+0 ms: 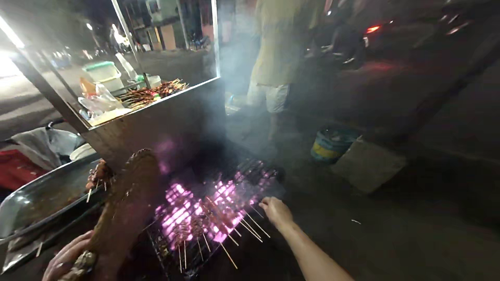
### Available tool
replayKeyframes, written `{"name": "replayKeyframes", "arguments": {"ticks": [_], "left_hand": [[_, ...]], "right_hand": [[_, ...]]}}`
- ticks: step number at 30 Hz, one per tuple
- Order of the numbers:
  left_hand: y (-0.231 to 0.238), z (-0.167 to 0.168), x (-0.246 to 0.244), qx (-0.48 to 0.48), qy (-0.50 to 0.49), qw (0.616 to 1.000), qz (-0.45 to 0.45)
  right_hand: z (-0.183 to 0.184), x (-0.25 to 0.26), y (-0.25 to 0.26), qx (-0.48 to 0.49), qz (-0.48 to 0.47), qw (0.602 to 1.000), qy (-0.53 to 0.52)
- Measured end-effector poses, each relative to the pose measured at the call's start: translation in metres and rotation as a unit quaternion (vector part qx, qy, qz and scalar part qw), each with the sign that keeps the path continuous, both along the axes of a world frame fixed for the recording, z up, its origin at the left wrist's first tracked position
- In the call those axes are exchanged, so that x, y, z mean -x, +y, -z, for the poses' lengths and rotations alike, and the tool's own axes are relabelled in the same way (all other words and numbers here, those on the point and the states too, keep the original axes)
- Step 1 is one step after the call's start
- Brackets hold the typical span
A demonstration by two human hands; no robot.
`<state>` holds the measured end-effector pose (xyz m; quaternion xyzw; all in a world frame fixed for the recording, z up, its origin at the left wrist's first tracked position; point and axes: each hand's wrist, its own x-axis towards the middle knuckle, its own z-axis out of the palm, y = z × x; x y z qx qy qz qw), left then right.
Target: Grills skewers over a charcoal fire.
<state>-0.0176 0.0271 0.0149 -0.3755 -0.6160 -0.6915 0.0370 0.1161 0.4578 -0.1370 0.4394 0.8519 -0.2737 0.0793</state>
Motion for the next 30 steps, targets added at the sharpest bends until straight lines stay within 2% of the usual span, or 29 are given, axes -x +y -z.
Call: {"name": "replayKeyframes", "arguments": {"ticks": [2,4,6,8,10,12,13,16,19,21,24,26,28,29,30], "left_hand": [[0.007,0.001,-0.013,-0.014,-0.064,0.998,0.016],[0.014,-0.006,-0.030,0.048,-0.077,0.995,0.043],[0.014,-0.004,-0.037,0.059,-0.090,0.993,0.050],[0.010,0.004,-0.033,0.047,-0.067,0.996,0.023],[0.012,0.005,-0.032,0.018,-0.095,0.995,0.002],[0.008,0.002,-0.035,0.041,-0.113,0.993,0.010],[0.004,0.001,-0.036,0.062,-0.104,0.993,0.015],[-0.003,0.004,-0.034,0.044,-0.080,0.996,-0.005],[0.006,0.004,-0.038,0.064,-0.054,0.995,-0.052],[0.005,0.002,-0.046,0.103,-0.063,0.992,-0.038],[-0.005,0.006,-0.046,0.063,-0.127,0.990,-0.006],[-0.004,0.015,-0.041,0.046,-0.093,0.993,-0.053],[-0.007,0.024,-0.040,0.084,-0.015,0.992,-0.097],[-0.008,0.023,-0.043,0.108,-0.008,0.990,-0.094],[-0.008,0.018,-0.048,0.106,-0.045,0.991,-0.069]], "right_hand": [[0.002,0.001,0.005,0.003,0.005,1.000,-0.028],[0.004,0.001,0.008,0.014,0.015,0.999,-0.033],[0.003,-0.002,0.008,0.017,0.016,1.000,-0.014],[0.003,-0.006,0.008,0.018,-0.004,1.000,-0.024],[0.008,-0.010,0.010,0.026,-0.018,0.999,-0.041],[0.010,-0.013,0.013,0.021,-0.012,0.999,-0.030],[0.009,-0.014,0.013,0.009,0.000,1.000,-0.008],[0.010,-0.013,0.014,-0.057,0.042,0.996,0.048],[0.014,-0.012,0.022,-0.046,0.064,0.997,0.003],[0.012,-0.012,0.025,-0.030,0.073,0.997,0.012],[0.014,-0.014,0.030,-0.005,0.065,0.998,0.020],[0.019,-0.018,0.033,0.002,0.053,0.998,0.015],[0.018,-0.021,0.027,-0.018,0.055,0.997,0.045],[0.014,-0.020,0.021,-0.033,0.054,0.995,0.074],[0.008,-0.019,0.011,-0.052,0.045,0.991,0.111]]}}
